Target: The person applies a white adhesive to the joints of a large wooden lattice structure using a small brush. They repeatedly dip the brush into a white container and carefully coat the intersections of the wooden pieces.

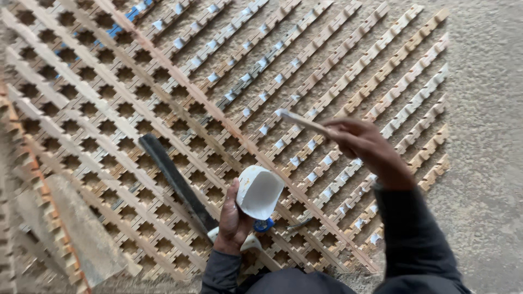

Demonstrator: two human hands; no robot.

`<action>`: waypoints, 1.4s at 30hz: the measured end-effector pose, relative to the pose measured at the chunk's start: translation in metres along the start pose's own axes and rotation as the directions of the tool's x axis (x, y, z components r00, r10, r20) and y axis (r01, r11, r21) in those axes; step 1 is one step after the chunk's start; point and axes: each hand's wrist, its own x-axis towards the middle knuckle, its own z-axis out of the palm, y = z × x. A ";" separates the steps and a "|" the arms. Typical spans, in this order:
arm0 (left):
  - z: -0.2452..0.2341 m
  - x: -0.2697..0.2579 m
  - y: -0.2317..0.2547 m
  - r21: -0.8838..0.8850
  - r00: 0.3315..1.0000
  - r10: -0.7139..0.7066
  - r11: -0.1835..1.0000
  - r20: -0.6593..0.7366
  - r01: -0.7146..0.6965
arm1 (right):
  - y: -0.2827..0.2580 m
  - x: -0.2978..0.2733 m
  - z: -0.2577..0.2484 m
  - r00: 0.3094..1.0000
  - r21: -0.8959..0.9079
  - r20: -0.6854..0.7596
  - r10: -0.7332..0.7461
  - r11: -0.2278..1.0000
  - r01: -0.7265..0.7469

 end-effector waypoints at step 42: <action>0.027 -0.020 -0.011 0.038 0.998 -0.036 0.999 -0.042 0.038 | -0.007 0.001 -0.068 0.919 0.221 -0.260 0.298 0.944 -0.244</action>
